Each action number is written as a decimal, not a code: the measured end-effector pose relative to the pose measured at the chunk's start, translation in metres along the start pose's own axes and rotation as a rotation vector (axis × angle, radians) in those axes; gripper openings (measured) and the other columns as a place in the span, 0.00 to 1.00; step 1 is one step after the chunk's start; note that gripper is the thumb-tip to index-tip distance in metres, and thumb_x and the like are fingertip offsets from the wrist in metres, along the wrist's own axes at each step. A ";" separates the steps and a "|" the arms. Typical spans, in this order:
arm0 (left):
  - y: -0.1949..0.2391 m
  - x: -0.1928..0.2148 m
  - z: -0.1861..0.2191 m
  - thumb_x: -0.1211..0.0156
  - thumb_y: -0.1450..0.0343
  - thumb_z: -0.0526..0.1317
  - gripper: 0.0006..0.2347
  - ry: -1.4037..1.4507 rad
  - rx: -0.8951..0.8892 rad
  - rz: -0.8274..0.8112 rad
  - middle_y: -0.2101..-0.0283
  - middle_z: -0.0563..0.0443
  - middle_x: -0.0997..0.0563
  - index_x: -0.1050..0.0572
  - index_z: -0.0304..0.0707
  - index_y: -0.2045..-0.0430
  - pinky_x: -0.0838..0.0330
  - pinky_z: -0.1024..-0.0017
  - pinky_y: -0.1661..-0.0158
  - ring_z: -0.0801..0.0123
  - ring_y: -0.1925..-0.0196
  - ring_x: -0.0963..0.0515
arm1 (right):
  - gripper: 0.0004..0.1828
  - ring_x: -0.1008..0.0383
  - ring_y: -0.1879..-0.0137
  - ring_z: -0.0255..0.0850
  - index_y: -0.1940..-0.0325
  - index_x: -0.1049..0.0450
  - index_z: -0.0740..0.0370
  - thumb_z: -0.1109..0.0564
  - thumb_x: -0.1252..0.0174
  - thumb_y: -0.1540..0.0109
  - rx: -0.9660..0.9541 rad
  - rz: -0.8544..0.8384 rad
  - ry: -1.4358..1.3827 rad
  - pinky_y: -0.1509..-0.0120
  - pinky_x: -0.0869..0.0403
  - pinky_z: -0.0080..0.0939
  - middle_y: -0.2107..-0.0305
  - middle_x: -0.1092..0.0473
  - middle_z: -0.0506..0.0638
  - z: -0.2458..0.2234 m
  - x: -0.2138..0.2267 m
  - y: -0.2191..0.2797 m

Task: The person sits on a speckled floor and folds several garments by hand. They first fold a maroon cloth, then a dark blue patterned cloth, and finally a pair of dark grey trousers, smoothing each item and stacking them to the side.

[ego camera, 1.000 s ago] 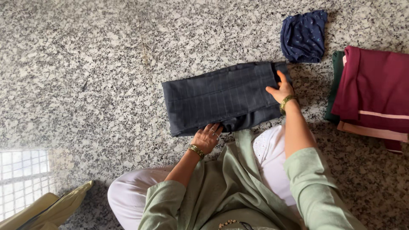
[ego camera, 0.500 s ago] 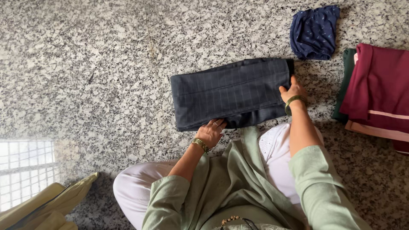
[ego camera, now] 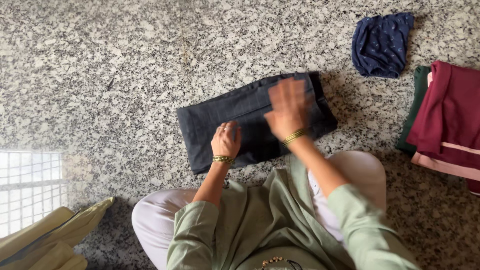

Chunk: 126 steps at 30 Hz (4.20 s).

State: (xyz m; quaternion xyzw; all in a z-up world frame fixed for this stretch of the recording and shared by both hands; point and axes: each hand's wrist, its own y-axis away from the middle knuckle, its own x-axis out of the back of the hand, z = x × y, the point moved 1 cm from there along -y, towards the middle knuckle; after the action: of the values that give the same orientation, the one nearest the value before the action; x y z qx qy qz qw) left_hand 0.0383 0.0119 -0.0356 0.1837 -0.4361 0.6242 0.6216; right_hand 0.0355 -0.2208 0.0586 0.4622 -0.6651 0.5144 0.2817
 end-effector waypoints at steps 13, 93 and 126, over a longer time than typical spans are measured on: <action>-0.029 0.023 -0.051 0.66 0.28 0.69 0.36 -0.589 0.397 -0.615 0.21 0.59 0.69 0.61 0.60 0.25 0.67 0.25 0.34 0.55 0.20 0.70 | 0.40 0.62 0.19 0.56 0.24 0.42 0.51 0.32 0.51 0.36 0.030 -0.452 0.236 0.22 0.58 0.70 0.24 0.54 0.54 0.054 -0.083 -0.022; 0.009 0.039 -0.174 0.46 0.29 0.28 0.12 0.516 1.214 -0.169 0.60 0.33 0.18 0.23 0.28 0.53 0.16 0.57 0.74 0.48 0.68 0.14 | 0.48 0.34 0.33 0.57 0.32 0.36 0.58 0.41 0.24 0.50 -0.699 -0.520 0.035 0.33 0.33 0.55 0.38 0.35 0.62 0.202 -0.023 0.062; -0.018 0.106 -0.025 0.26 0.40 0.62 0.55 -0.745 0.451 -0.836 0.21 0.45 0.65 0.65 0.60 0.25 0.55 0.30 0.35 0.44 0.21 0.64 | 0.35 0.30 0.35 0.54 0.36 0.31 0.62 0.49 0.30 0.43 -0.150 -0.099 0.068 0.30 0.35 0.58 0.40 0.31 0.59 0.081 0.036 0.030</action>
State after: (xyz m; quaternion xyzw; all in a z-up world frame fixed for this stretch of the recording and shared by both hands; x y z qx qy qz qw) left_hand 0.0466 0.0938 0.0377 0.6732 -0.3722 0.2977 0.5654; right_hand 0.0022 -0.3075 0.0511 0.4544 -0.6681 0.4640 0.3631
